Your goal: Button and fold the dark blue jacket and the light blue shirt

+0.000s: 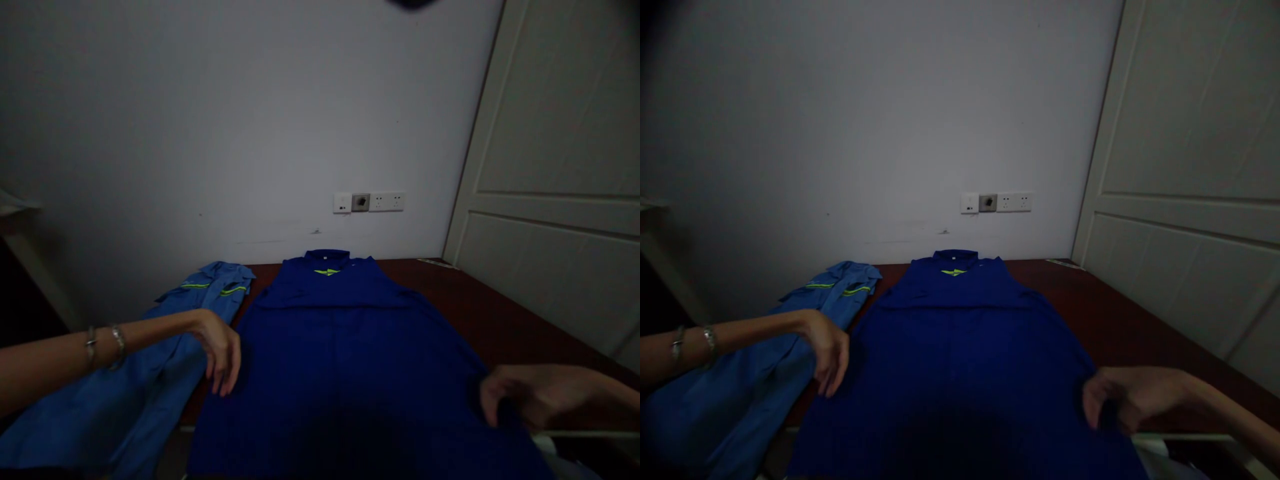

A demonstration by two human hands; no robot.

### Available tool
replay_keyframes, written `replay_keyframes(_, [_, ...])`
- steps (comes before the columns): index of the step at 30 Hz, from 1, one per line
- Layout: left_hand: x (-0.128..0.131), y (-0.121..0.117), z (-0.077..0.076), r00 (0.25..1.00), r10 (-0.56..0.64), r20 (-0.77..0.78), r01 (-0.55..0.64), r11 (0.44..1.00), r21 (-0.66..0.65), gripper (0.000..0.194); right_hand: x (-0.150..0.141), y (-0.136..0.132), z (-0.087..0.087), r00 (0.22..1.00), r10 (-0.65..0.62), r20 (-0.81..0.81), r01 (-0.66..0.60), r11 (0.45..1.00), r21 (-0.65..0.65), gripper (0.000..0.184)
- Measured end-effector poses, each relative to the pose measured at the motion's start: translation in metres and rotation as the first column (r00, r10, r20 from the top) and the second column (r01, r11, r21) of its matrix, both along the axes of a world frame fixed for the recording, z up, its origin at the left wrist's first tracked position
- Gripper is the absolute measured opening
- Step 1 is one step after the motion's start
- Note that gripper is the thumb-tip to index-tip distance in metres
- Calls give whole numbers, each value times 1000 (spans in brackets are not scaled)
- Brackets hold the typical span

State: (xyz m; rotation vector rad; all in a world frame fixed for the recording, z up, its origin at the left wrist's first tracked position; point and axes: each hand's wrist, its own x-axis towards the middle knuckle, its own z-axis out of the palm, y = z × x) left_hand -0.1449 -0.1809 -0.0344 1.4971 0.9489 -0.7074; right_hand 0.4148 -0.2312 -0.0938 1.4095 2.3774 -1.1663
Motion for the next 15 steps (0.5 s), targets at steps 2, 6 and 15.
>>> replay_keyframes(2, [4, 13, 1, 997, 71, 4, -71, 987, 145, 21, -7, 10, 13, 990, 46, -134, -69, 982, -177, 40])
replay_keyframes(6, [-1, 60, -11, 959, 267, 99, -278, 803, 527, 28, -34, 50, 23, 977, 15, -213, -30, 997, -65, 27])
replay_keyframes(15, [11, 150, -52, 907, 360, 219, -348, 347, 871, 27, -156, 181, 6, 987, 45, 154, -136, 740, 658, 40])
